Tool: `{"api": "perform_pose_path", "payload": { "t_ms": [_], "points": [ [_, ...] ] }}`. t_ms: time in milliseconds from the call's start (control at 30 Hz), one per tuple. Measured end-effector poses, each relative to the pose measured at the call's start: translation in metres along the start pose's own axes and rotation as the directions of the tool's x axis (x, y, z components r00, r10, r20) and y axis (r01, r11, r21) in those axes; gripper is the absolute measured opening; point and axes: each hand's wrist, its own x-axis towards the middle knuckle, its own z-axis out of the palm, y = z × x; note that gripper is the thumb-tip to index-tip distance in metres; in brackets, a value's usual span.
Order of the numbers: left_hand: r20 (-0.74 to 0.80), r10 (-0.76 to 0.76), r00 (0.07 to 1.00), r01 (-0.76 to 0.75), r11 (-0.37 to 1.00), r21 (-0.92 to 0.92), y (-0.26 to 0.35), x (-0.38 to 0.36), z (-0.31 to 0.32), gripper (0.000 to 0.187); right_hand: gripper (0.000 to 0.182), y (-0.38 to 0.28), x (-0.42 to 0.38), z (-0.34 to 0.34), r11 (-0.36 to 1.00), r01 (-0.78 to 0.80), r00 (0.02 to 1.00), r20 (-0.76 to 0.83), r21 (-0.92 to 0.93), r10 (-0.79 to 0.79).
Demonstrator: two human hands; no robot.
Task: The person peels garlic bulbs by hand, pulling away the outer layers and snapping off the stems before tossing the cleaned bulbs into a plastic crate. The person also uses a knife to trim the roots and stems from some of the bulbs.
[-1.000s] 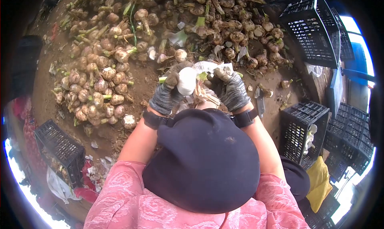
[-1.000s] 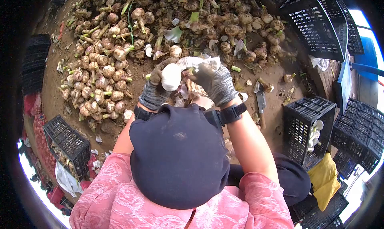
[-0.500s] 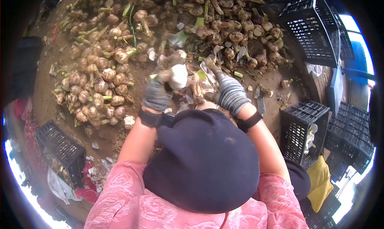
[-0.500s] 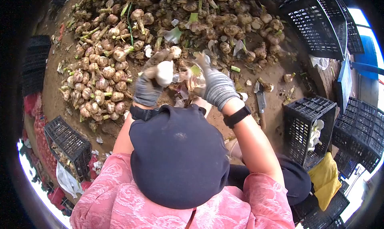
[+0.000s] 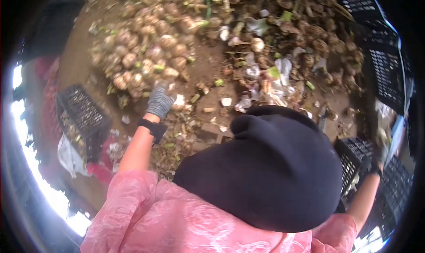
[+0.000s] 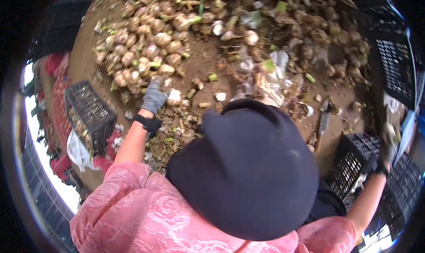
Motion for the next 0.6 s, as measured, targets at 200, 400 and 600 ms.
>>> {"api": "perform_pose_path", "payload": {
  "t_ms": [200, 400, 600],
  "points": [
    [0.369, -0.076, 0.926, -0.047, 0.948, 0.314, 0.012, -0.026, 0.024, 0.071, 0.046, -0.004, -0.115, -0.099, 0.406, -0.751, 0.653, -0.676, -0.520, 0.342],
    [0.576, -0.340, 0.743, 0.655, 0.543, -0.525, 0.045, 0.015, 0.023, 0.054, 0.029, -0.081, -0.042, 0.042, 0.948, -0.316, 0.885, -0.373, -0.043, 0.278],
    [0.376, 0.390, 0.841, 0.505, -0.312, -0.805, 0.160, 0.083, 0.021, 0.042, 0.052, -0.192, -0.023, 0.285, 0.958, 0.098, 0.947, 0.322, -0.271, -0.006]
  ]
}}
